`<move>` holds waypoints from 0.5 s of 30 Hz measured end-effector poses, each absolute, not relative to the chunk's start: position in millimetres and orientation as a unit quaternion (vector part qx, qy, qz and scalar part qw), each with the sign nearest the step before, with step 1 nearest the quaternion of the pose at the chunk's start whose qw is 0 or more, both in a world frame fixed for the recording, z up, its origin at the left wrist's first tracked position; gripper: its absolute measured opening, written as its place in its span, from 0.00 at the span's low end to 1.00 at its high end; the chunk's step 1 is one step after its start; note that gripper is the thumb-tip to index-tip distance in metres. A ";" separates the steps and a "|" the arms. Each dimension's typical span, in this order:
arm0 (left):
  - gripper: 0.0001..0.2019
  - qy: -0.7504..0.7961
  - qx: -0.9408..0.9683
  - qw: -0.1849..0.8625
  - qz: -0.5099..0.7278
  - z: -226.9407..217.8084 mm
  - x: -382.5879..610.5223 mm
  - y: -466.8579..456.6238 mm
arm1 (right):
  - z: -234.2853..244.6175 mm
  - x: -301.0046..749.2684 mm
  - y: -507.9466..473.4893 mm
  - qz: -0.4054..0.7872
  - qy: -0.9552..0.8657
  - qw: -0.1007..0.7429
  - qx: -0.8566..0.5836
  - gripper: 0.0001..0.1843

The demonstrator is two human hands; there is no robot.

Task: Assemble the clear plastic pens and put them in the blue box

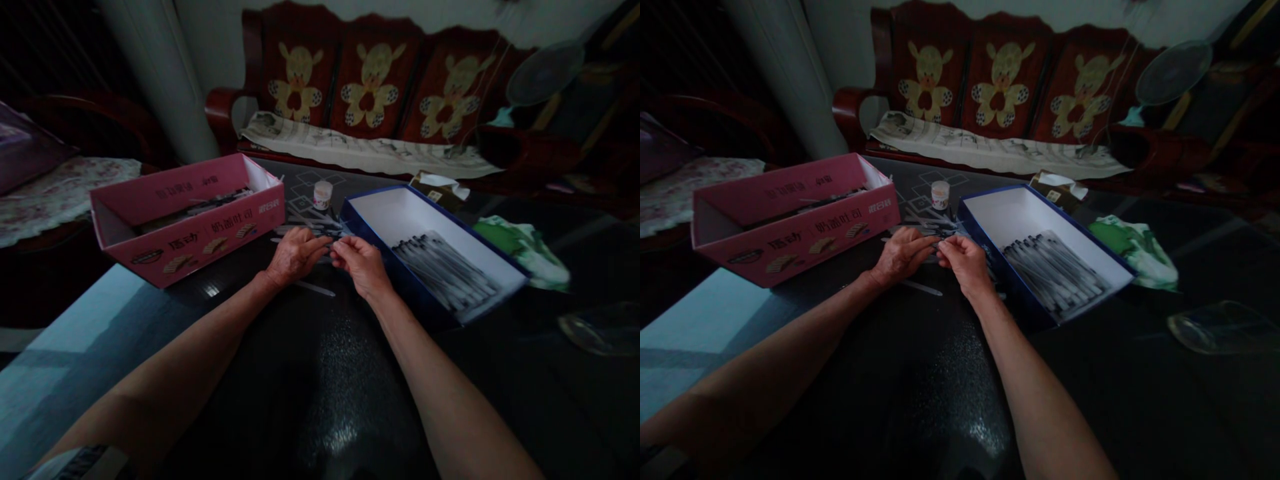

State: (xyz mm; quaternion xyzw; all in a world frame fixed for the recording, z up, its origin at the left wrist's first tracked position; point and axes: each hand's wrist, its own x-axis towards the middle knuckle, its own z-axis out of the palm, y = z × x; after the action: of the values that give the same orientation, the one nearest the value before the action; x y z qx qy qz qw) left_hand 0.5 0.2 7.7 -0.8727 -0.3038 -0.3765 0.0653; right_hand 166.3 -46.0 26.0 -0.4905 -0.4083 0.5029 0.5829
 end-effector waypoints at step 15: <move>0.16 -0.265 -0.876 0.069 -0.397 13.3 4.8 -5.3 | 22.8 162.6 -45.7 0.536 -0.371 0.591 -0.475 0.15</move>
State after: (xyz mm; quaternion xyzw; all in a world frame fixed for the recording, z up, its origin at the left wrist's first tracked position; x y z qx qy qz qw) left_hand 4.8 -5.3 13.3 -0.8761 -0.2649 -0.3970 0.0685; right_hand 162.6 -45.7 22.8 -0.4747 -0.3712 0.5362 0.5911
